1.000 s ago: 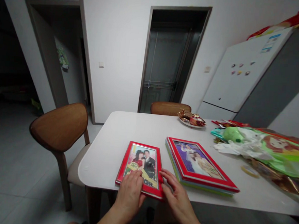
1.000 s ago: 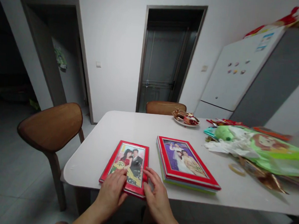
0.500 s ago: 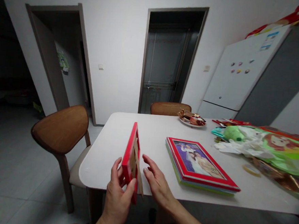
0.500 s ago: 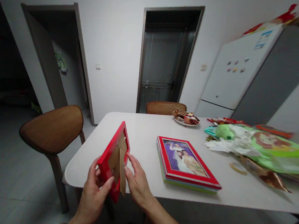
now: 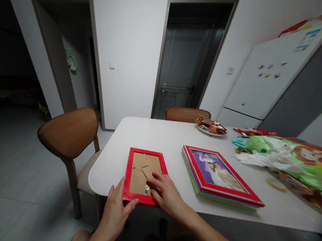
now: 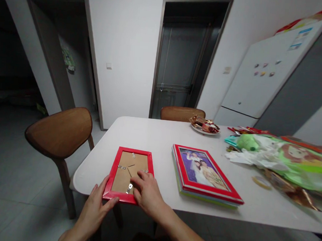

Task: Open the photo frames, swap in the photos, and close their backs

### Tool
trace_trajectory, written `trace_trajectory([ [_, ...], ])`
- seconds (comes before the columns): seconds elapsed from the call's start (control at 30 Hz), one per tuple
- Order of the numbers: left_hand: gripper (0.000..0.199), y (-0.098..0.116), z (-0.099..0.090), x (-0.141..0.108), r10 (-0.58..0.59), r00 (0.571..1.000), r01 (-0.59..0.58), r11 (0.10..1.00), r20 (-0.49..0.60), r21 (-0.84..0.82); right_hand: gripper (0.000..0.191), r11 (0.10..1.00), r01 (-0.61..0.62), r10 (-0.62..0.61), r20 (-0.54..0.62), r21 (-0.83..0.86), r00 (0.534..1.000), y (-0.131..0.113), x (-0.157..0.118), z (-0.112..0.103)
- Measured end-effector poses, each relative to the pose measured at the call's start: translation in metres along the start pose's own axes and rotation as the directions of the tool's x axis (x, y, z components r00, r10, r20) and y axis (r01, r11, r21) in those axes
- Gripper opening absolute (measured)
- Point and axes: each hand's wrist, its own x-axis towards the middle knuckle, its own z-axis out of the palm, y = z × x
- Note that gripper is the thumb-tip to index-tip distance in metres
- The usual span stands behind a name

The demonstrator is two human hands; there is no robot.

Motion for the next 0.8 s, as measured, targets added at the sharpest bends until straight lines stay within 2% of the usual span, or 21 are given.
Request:
trace_trajectory([
  [0.17,0.055,-0.007,0.008,-0.003,0.1,0.995,-0.097,0.977,-0.007,0.189,0.029,1.0,-0.025,0.026,0.065,-0.016,0.998,0.003,0.004,-0.001],
  [0.37,0.055,-0.006,0.01,-0.005,0.126,0.991,-0.135,0.951,0.047,0.28,0.028,0.999,0.006,-0.001,0.121,-0.042,0.993,0.006,0.005,-0.003],
  [0.53,0.056,-0.007,0.009,-0.005,0.127,0.99,-0.141,0.945,0.066,0.294,0.026,0.999,0.013,-0.006,0.13,-0.05,0.992,0.004,0.005,-0.005],
  [0.67,0.055,-0.003,0.005,-0.002,0.116,0.988,-0.14,0.952,0.102,0.274,0.022,0.994,0.111,-0.107,0.188,-0.007,0.976,0.0,0.011,-0.009],
  [0.8,0.044,0.004,0.001,0.006,0.22,0.963,-0.247,0.95,0.154,0.188,0.019,0.983,0.183,-0.183,0.196,0.022,0.963,-0.003,0.016,-0.006],
])
